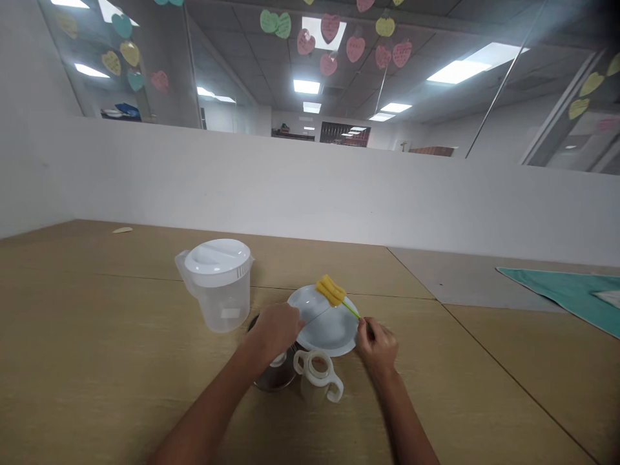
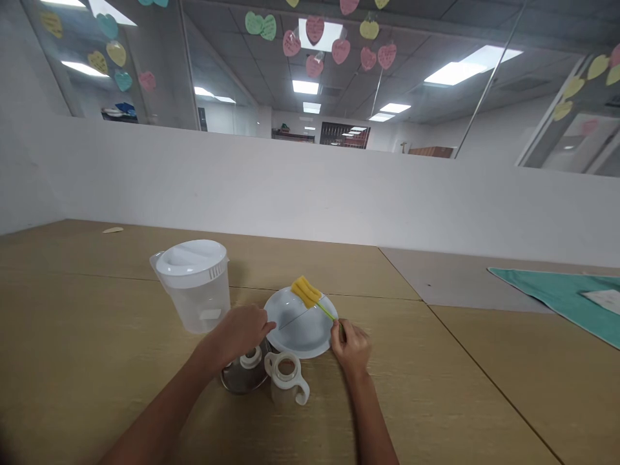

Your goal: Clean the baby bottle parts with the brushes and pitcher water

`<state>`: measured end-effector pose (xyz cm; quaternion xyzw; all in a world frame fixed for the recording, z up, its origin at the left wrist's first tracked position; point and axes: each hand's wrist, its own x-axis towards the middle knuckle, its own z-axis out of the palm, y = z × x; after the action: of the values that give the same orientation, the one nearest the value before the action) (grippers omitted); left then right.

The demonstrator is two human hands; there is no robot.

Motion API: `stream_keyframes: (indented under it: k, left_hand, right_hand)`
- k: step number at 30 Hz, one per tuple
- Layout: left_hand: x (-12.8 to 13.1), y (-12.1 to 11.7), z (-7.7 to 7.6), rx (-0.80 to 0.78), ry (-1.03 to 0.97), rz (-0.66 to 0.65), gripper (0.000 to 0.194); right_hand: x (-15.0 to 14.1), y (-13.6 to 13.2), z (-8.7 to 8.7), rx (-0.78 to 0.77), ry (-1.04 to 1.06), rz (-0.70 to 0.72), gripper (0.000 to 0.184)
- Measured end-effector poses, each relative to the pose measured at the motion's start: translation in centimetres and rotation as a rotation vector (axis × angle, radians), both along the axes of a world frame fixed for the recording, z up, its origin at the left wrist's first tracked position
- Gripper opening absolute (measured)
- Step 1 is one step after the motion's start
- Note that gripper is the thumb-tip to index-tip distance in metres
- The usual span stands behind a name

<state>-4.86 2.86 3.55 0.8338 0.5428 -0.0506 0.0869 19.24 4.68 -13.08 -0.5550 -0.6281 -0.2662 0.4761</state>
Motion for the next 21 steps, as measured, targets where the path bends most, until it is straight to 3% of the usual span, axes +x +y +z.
stream_keyframes:
  k: [2, 5, 9, 13, 17, 21]
  left_hand:
    - [0.6, -1.1, 0.2, -0.022, -0.056, -0.135, 0.038]
    - [2.1, -2.2, -0.9, -0.122, -0.052, -0.343, 0.042]
    - [3.4, -2.7, -2.3, -0.108, 0.073, -0.369, 0.041]
    - [2.6, -2.8, -0.6, -0.063, -0.125, -0.456, 0.043]
    - [0.7, -2.1, 1.8, 0.051, -0.514, -0.357, 0.052]
    - [-0.4, 0.2, 1.2, 0.116, -0.696, -0.254, 0.056]
  right_hand:
    - [0.0, 0.0, 0.0, -0.001, 0.001, -0.002, 0.023]
    - [0.0, 0.1, 0.0, -0.002, -0.002, -0.007, 0.025]
    - [-0.1, -0.1, 0.3, -0.024, 0.03, -0.014, 0.027]
    - [-0.3, -0.4, 0.9, -0.031, 0.204, -0.016, 0.031]
    - [-1.0, -0.9, 2.1, 0.022, 0.457, 0.018, 0.033]
    - [-2.0, -1.8, 4.3, 0.161, 0.598, 0.131, 0.032]
